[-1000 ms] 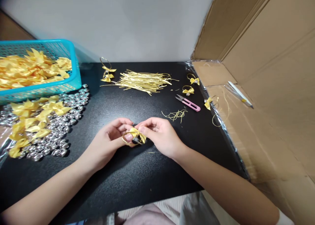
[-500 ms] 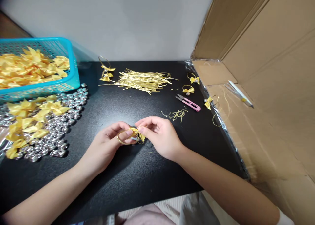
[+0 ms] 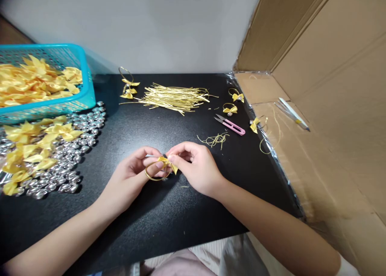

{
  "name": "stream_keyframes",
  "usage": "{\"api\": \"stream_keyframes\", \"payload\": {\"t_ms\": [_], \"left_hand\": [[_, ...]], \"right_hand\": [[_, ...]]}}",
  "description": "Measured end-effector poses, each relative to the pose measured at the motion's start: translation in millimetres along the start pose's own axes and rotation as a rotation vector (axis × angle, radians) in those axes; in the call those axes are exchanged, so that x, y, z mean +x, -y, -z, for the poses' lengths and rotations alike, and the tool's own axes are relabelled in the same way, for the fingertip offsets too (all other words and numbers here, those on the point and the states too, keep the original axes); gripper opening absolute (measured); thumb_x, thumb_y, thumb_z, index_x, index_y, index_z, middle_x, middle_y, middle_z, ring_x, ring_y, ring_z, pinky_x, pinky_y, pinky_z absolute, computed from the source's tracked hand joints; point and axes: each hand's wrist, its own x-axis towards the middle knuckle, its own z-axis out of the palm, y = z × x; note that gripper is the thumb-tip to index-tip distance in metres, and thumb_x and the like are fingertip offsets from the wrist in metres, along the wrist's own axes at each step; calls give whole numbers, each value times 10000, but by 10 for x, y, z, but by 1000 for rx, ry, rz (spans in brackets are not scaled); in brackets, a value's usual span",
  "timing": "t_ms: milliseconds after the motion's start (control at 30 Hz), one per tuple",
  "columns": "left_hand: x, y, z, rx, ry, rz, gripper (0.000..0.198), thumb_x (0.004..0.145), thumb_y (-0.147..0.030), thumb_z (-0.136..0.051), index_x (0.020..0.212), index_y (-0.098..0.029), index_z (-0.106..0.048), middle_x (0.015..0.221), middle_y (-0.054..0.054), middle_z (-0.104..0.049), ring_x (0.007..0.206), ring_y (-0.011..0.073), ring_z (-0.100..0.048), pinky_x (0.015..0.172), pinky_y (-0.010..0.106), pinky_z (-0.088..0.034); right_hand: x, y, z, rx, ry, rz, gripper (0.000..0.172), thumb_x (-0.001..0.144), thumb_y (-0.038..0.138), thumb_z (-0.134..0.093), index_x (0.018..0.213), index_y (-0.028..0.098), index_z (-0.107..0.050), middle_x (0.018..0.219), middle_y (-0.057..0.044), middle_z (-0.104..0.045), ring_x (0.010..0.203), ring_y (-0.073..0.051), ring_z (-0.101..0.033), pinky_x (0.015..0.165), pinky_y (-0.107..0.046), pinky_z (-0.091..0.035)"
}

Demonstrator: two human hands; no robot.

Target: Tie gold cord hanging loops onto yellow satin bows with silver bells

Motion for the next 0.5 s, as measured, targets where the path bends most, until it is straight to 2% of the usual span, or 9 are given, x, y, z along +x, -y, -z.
{"api": "stream_keyframes", "payload": {"t_ms": [100,333,500], "left_hand": [[6,-2,0,-1,2,31,257,769,-312,-781,888,-149,-621,706,-20,-721,649,74,-633,658,166,-477],[14,3,2,34,-57,94,248,706,-289,-828,797,-134,-657,690,-17,-733,608,54,-609,602,136,-438],[13,10,-14,28,-85,77,263,653,-274,-857,714,-129,-647,648,-9,-730,568,55,-591,576,140,-431]], "right_hand": [[-3,9,1,-16,8,10,138,748,304,-736,727,186,-667,851,-44,-714,811,-175,-677,782,-334,-542],[-15,8,-20,-73,5,52,73,764,236,-693,720,188,-660,843,-44,-708,834,-181,-678,807,-343,-533],[-17,-22,-34,-61,18,35,92,761,251,-711,716,184,-667,858,-46,-710,829,-175,-673,803,-341,-527]]}}
